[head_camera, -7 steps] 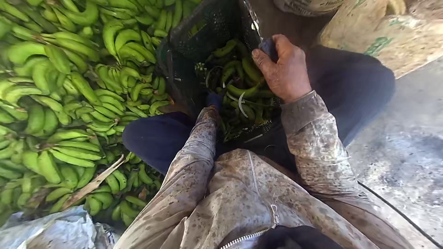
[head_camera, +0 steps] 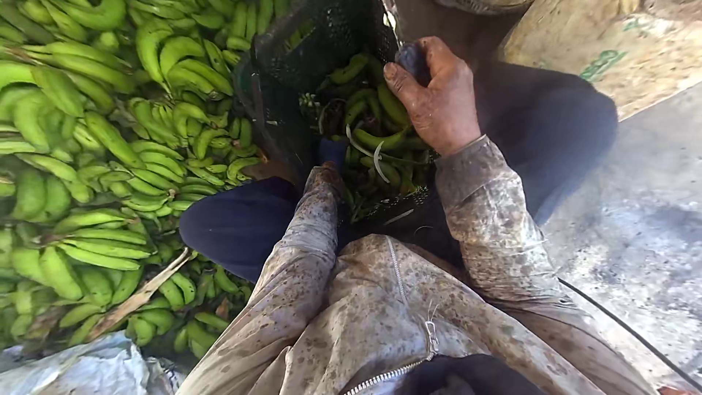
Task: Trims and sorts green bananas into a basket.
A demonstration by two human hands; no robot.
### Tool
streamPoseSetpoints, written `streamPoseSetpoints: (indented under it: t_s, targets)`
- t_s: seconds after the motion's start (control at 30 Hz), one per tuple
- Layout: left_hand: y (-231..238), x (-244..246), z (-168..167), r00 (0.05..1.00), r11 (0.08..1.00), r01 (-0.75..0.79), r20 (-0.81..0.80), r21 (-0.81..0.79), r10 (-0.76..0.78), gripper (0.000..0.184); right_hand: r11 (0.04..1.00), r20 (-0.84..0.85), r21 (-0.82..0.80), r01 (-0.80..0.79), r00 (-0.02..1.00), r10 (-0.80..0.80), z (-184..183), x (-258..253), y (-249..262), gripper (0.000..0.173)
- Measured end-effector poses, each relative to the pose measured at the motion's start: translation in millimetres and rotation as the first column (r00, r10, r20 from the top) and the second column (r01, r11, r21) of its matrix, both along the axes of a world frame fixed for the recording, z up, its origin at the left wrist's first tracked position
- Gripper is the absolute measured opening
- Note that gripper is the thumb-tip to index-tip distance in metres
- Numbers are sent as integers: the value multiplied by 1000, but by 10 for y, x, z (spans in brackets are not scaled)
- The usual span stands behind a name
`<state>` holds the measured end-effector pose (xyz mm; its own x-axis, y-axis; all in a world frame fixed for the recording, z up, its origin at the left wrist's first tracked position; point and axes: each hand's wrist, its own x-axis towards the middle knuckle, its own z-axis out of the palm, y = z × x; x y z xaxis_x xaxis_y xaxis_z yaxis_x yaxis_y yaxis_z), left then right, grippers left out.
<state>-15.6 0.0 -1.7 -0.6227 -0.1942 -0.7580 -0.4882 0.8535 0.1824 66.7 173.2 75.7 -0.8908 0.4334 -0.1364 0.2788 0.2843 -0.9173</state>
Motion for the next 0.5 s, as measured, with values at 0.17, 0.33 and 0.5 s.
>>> streamPoseSetpoints:
  t_s: [0.17, 0.33, 0.5]
  targets:
    - [-694, 132, -725, 914, 927, -211, -273, 309, 299, 56, 995, 212, 65, -71, 976, 56, -5, -116, -61, 46]
    - [-997, 383, -126, 799, 514, -225, -145, 828, 584, 59, 981, 458, 22, -195, 874, 164, -176, -131, -233, 54]
    - [-1353, 626, -39, 862, -247, -129, 232, 960, 452, 27, 926, 297, -190, -325, 880, 370, -407, -97, -634, 67]
